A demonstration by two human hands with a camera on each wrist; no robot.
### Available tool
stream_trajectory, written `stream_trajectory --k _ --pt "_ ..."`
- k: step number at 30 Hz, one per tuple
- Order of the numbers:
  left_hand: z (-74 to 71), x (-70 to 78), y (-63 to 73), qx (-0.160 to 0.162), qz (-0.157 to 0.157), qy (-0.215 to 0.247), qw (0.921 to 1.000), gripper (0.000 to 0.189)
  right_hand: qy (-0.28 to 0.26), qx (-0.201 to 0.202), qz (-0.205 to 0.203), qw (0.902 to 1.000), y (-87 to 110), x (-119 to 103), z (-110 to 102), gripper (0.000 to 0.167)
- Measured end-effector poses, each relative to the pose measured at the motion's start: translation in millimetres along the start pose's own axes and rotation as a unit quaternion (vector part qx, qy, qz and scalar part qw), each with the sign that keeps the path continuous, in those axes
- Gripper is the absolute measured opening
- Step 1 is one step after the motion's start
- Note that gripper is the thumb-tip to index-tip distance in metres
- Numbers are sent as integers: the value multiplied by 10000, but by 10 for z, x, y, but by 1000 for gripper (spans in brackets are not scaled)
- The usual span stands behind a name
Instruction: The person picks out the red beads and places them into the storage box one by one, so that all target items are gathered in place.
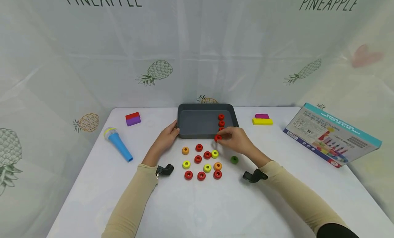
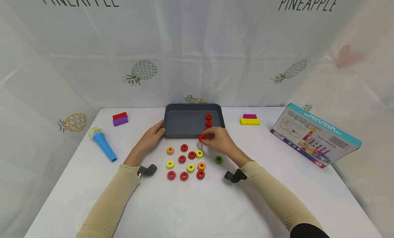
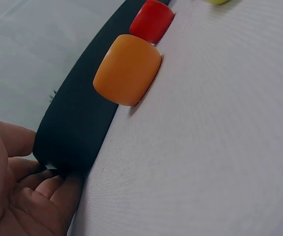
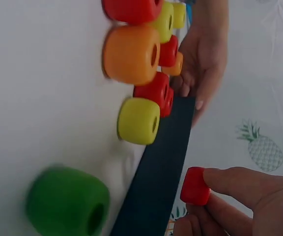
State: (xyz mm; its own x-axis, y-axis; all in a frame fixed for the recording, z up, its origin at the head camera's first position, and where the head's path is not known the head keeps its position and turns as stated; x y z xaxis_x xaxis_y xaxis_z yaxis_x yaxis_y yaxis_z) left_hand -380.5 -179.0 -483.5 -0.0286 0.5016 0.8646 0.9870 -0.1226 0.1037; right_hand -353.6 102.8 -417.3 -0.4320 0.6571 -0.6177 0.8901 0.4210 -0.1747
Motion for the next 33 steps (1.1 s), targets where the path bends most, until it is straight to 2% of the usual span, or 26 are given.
stream_trajectory --k 6,17,22,33 --pt "-3 14 19 -22 -15 14 10000 60 63 15 80 9999 -174 -59 -72 25" --pt "-3 -14 -3 17 27 -11 10000 59 307 -68 97 9995 -496 2 -81 23" --pt "39 -34 9 -10 -20 33 10000 59 447 -113 137 9988 -568 50 -24 23" --pt "-12 -19 -13 -44 20 4 10000 59 608 -297 321 9972 -714 161 116 24"
Point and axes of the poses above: each hand's wrist, its own y-axis away from the middle knuckle, its own z-axis out of the palm, x = y × z, the point moved 7 cm from there along -y, towards the middle knuckle, and after that the axes turned 1 degree about -z, right-handed, at the moved point
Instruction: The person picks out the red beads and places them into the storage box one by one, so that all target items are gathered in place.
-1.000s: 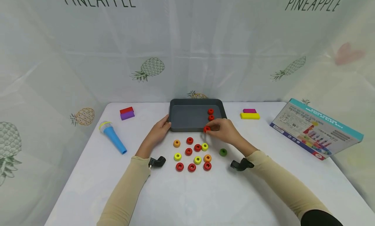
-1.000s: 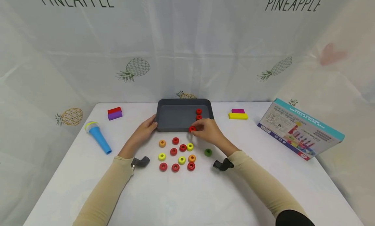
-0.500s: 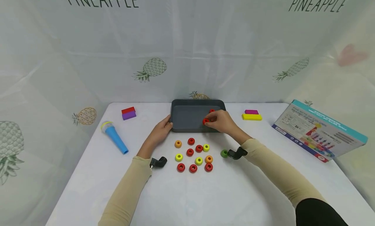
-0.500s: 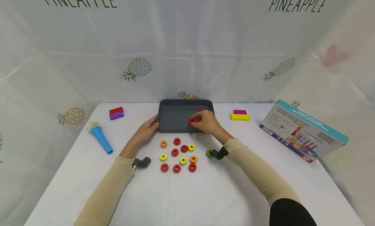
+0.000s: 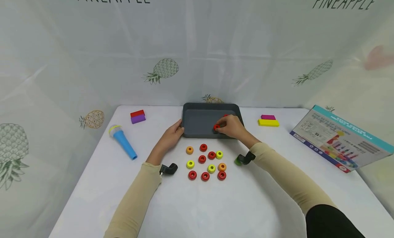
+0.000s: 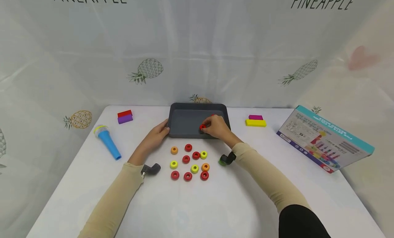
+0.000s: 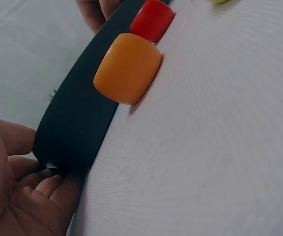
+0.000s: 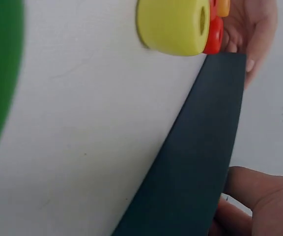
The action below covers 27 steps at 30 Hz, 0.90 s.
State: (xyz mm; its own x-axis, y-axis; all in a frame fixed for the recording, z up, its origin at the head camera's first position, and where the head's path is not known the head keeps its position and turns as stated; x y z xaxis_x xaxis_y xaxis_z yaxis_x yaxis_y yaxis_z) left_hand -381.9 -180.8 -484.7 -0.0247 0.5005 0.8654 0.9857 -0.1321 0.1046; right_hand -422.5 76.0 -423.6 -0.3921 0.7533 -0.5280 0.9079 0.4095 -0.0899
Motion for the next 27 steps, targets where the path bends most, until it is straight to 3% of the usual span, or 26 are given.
stream_trajectory --k 12,27 --pt "-13 9 -13 -5 -9 -64 10000 59 209 -309 183 9991 -52 55 68 23" --pt "-4 21 -3 33 -44 -90 9999 59 59 -236 156 9996 -52 89 49 27"
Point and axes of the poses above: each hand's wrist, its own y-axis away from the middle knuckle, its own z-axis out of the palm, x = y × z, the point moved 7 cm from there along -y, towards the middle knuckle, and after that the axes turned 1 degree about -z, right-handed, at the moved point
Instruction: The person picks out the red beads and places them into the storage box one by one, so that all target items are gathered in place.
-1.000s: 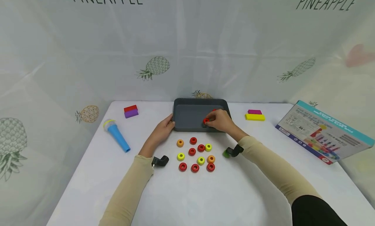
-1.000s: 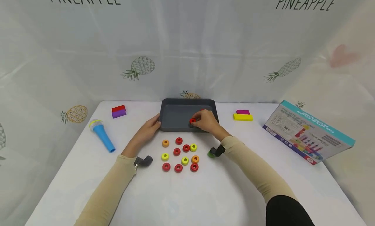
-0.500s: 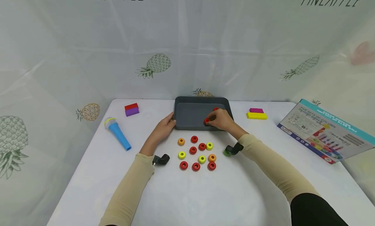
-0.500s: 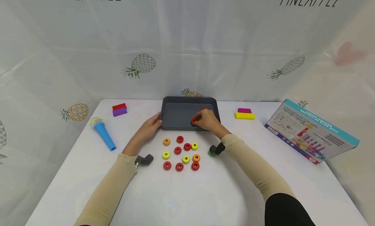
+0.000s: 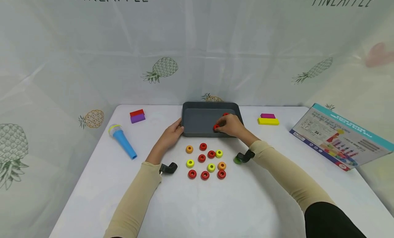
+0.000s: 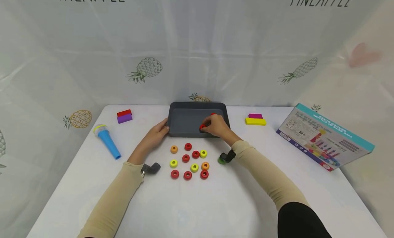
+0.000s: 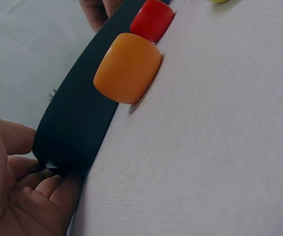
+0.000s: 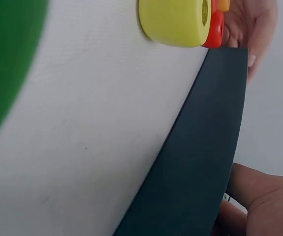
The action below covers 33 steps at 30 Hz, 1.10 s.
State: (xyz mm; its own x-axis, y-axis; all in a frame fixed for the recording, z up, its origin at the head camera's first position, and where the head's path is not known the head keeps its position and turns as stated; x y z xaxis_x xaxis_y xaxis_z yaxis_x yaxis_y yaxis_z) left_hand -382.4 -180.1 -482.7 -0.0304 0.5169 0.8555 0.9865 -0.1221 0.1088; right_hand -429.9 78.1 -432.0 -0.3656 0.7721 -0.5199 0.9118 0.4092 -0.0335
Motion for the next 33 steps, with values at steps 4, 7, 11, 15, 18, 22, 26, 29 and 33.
stream_trajectory --k 4,7,11,15,18,22,26,29,33 --pt "20 -9 7 -55 -42 47 10000 60 -82 -21 -18 10000 25 -12 -21 29" --pt "26 -17 5 -62 -59 22 10000 60 -137 24 -62 9999 54 -48 -68 30" --pt "10 -5 2 10 -30 -43 10000 60 -195 139 -167 9996 105 -111 -141 29" --pt "2 24 1 27 40 -48 10000 60 -337 219 -311 9987 218 -180 -193 26" --pt "7 21 0 22 16 -68 10000 60 -536 188 -339 9978 350 -215 -189 24" --pt "37 -23 5 2 -71 -97 9999 60 -729 69 -324 9968 547 -245 -133 23" --pt "63 -44 7 -24 -44 -82 10000 59 -841 30 -410 9956 751 -305 -100 24" --pt "44 -37 -1 -4 16 -69 10000 59 -967 -27 -533 9939 900 -401 -92 24" --pt "18 -22 -12 31 80 -31 10000 59 -1099 -191 -721 9911 1069 -532 -54 23"
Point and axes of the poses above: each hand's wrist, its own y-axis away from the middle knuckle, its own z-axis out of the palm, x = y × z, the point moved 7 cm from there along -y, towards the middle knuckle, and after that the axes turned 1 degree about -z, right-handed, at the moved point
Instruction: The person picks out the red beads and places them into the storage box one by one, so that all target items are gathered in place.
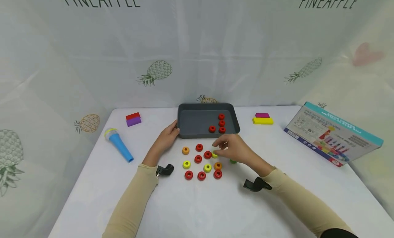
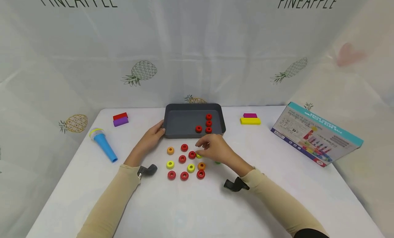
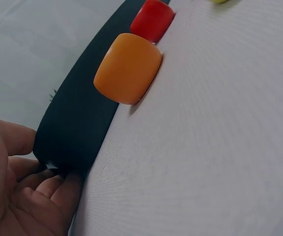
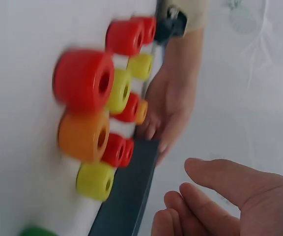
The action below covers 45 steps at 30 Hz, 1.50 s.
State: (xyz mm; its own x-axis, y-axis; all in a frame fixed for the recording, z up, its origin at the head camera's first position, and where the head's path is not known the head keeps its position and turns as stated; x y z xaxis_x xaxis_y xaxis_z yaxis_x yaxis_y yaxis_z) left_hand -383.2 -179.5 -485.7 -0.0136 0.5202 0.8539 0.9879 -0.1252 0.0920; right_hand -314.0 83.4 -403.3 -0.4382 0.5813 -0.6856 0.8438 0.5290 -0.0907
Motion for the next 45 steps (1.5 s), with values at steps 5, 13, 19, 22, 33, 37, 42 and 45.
stream_trajectory --k 5,13,19,22,33,37,42,45 --pt "12 14 12 9 10 33 10000 60 -94 -146 -67 9998 200 -48 89 24" --pt "21 5 10 -39 -68 58 10000 60 -181 -91 115 9997 521 97 229 22" --pt "-3 5 22 11 -87 -1 10000 60 -217 -140 50 9997 594 123 332 21" --pt "4 16 39 -15 -87 22 10000 60 -129 -106 126 9998 619 127 355 20" --pt "-6 3 7 -6 -32 37 10000 60 234 31 162 9996 665 112 439 24" --pt "-7 18 17 -15 7 113 9999 59 233 46 169 9996 669 109 450 23" --pt "-5 27 26 -14 16 134 9999 59 221 12 114 9997 670 96 443 22" --pt "-3 25 28 -31 7 111 9999 59 173 -27 -18 9998 660 70 416 23"
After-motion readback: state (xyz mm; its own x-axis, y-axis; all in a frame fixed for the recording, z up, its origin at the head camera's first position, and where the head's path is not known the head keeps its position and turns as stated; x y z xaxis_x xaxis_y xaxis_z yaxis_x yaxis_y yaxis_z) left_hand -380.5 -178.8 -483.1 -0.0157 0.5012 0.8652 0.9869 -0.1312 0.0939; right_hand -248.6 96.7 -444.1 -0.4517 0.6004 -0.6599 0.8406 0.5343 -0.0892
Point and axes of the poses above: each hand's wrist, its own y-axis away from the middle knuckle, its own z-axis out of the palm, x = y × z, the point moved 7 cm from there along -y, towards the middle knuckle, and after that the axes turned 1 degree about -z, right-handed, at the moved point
